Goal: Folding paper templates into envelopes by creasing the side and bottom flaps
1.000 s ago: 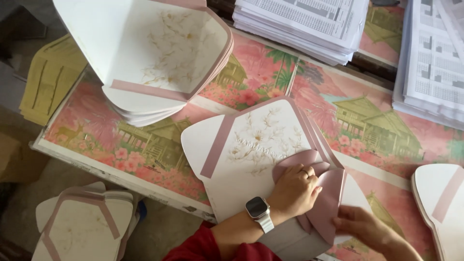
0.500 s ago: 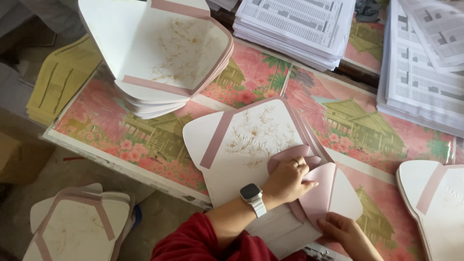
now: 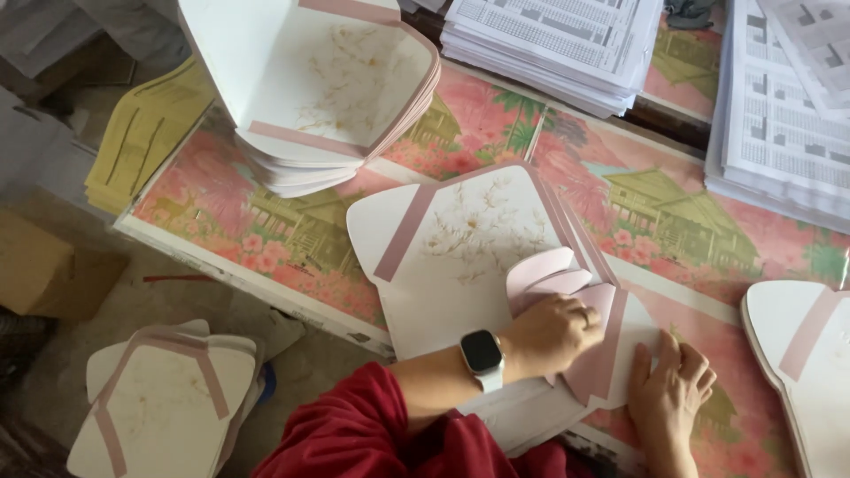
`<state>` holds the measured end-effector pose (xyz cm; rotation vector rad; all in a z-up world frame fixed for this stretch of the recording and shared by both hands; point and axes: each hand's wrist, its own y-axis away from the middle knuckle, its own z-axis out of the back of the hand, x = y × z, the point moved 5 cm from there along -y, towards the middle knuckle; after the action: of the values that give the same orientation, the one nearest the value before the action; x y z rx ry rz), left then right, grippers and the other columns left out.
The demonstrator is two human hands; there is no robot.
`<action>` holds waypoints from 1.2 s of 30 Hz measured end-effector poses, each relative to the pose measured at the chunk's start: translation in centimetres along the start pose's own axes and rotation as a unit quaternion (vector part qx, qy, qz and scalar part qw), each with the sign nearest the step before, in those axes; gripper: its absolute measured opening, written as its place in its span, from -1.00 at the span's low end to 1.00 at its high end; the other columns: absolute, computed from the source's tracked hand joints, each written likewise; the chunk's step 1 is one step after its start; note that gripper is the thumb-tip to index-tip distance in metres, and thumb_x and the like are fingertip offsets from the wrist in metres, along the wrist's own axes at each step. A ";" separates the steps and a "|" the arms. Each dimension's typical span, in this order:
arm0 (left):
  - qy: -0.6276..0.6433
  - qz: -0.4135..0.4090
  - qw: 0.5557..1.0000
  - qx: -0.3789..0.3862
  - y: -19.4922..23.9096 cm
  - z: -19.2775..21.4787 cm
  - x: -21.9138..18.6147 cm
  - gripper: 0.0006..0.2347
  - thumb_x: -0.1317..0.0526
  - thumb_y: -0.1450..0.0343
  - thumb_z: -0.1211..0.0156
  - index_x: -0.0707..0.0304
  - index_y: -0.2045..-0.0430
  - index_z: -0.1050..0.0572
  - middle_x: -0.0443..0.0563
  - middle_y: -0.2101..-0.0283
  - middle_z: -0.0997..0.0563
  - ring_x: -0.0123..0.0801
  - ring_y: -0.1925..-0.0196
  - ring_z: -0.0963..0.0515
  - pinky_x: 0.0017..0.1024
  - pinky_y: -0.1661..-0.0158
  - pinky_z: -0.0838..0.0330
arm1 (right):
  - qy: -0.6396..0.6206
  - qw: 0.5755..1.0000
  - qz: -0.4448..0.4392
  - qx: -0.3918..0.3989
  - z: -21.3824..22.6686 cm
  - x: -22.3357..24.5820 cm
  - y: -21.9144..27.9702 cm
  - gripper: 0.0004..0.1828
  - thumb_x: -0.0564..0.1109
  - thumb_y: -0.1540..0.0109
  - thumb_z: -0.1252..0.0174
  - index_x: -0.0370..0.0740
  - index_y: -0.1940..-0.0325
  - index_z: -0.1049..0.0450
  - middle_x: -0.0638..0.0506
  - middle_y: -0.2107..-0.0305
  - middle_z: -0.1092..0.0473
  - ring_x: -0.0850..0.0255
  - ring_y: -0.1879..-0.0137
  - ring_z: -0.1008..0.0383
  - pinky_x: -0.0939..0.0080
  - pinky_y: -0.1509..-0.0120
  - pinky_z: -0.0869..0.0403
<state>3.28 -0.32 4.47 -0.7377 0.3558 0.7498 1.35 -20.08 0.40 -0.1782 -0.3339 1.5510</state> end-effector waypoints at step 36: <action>-0.028 -0.010 0.999 0.039 0.0 0.3 1.0 -0.80 0.11 -0.32 -0.04 0.14 0.68 -0.53 -0.02 0.49 -0.56 -0.16 0.33 -0.55 0.03 0.02 -0.20 | -0.334 0.922 -0.071 -0.185 4.1 10.1 -4.1 -0.63 0.03 -0.37 0.16 -0.15 -0.02 -0.50 -0.07 0.15 -0.47 -0.07 0.10 -0.44 0.05 -0.03 -0.35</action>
<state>3.96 0.39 4.13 -0.6460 0.3253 0.7324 3.82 -10.53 6.60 0.0924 -1.1577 1.3545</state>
